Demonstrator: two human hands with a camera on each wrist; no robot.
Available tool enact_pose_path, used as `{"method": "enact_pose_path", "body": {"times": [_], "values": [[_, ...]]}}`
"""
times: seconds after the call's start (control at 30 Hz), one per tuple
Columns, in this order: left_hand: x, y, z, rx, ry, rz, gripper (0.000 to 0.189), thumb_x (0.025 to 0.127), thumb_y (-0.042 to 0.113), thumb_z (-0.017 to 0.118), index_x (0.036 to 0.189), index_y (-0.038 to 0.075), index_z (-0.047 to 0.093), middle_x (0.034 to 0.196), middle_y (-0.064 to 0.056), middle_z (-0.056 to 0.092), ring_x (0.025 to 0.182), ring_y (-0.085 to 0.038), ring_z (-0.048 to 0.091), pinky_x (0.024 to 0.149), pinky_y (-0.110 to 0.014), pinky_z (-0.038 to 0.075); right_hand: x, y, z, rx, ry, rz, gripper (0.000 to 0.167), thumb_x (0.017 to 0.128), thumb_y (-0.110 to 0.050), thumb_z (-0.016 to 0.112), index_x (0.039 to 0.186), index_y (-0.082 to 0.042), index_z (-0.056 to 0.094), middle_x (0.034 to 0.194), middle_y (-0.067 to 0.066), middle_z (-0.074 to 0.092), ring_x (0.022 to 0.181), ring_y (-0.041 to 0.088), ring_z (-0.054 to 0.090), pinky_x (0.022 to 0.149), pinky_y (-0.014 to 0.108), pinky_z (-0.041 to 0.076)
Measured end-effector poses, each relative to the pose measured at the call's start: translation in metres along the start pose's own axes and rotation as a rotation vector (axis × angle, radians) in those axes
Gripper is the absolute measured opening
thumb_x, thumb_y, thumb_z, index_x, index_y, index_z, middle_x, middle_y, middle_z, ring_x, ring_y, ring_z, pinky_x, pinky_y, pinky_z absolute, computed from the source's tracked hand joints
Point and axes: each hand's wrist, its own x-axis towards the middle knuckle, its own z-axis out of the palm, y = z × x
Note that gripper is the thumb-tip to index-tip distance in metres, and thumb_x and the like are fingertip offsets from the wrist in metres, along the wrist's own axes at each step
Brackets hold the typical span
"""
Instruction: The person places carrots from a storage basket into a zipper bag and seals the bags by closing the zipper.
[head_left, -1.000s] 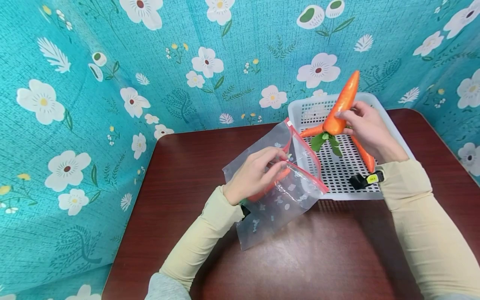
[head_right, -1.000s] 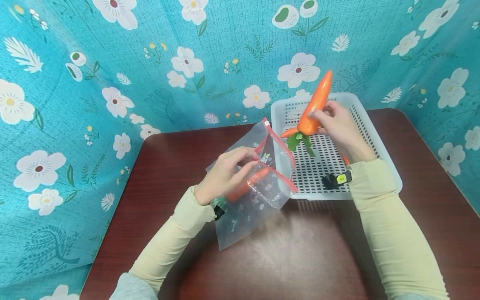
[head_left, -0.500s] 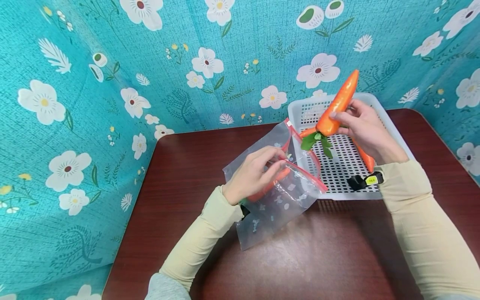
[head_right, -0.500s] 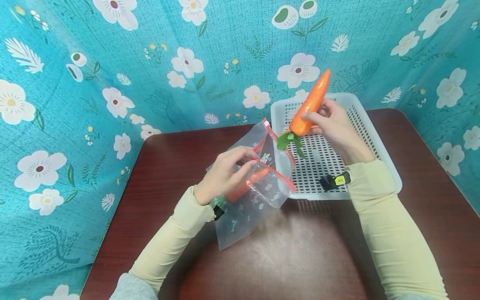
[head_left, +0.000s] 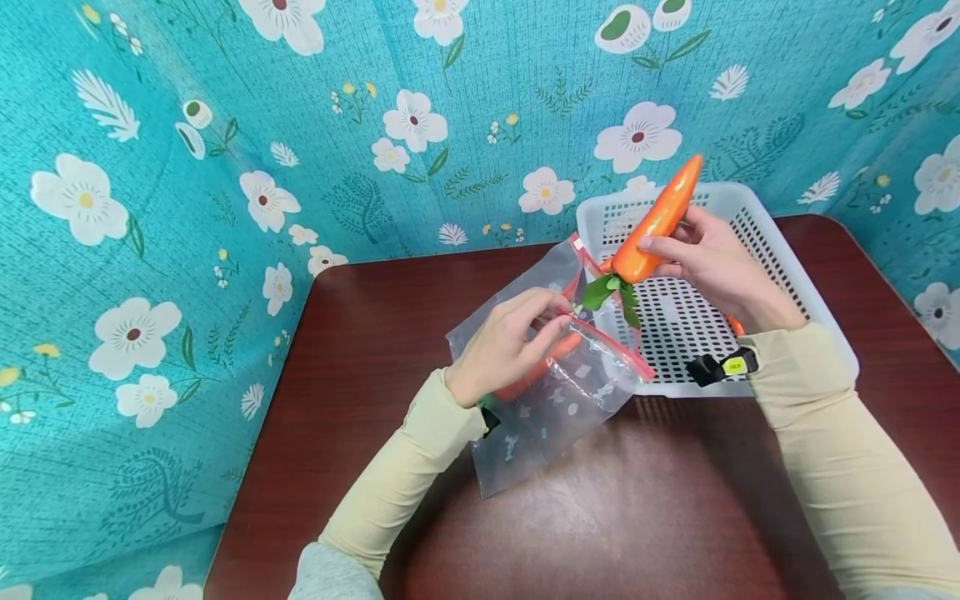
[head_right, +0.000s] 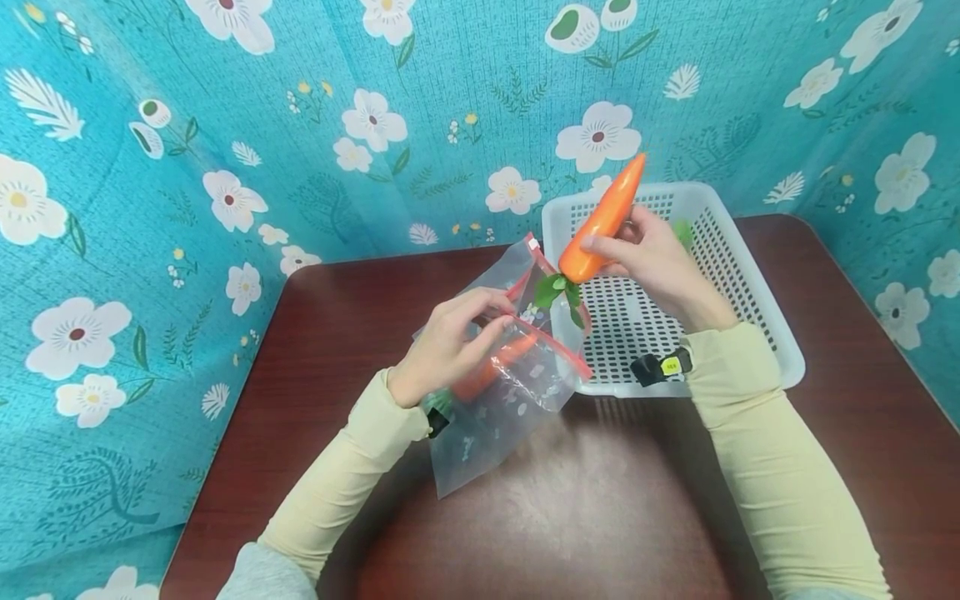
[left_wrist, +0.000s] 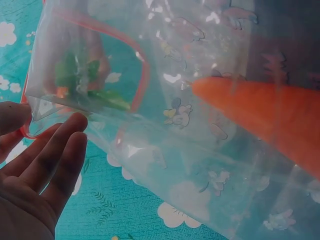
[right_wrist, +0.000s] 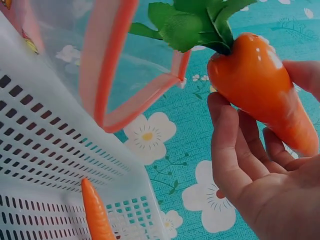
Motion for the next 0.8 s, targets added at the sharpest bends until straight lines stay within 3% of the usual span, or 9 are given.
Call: {"method": "enact_pose_path", "body": {"times": [0.2, 0.4, 0.8], "values": [[0.000, 0.000, -0.001, 0.002, -0.003, 0.009, 0.018, 0.090, 0.009, 0.066, 0.107, 0.005, 0.061, 0.102, -0.004, 0.065, 0.086, -0.007, 0.060, 0.079, -0.013, 0.051, -0.001, 0.001, 0.008, -0.132, -0.005, 0.014, 0.046, 0.091, -0.022, 0.068, 0.128, -0.010, 0.043, 0.108, -0.004, 0.063, 0.090, 0.008, 0.067, 0.075, 0.021, 0.056], [0.000, 0.000, -0.002, 0.014, 0.003, 0.012, 0.017, 0.091, 0.011, 0.065, 0.108, 0.006, 0.061, 0.102, -0.003, 0.064, 0.087, -0.006, 0.060, 0.080, -0.014, 0.052, -0.003, 0.004, 0.014, -0.241, -0.008, 0.018, 0.048, 0.089, -0.027, 0.069, 0.127, -0.011, 0.045, 0.105, -0.006, 0.064, 0.087, 0.009, 0.066, 0.073, 0.023, 0.056], [0.000, 0.002, -0.002, -0.007, 0.012, -0.009, 0.019, 0.091, 0.013, 0.066, 0.107, 0.006, 0.061, 0.104, -0.005, 0.065, 0.089, -0.009, 0.061, 0.080, -0.014, 0.051, -0.005, 0.010, 0.020, -0.270, -0.061, 0.051, 0.055, 0.089, -0.027, 0.070, 0.132, -0.007, 0.041, 0.113, 0.005, 0.059, 0.091, 0.011, 0.064, 0.075, 0.024, 0.057]]}}
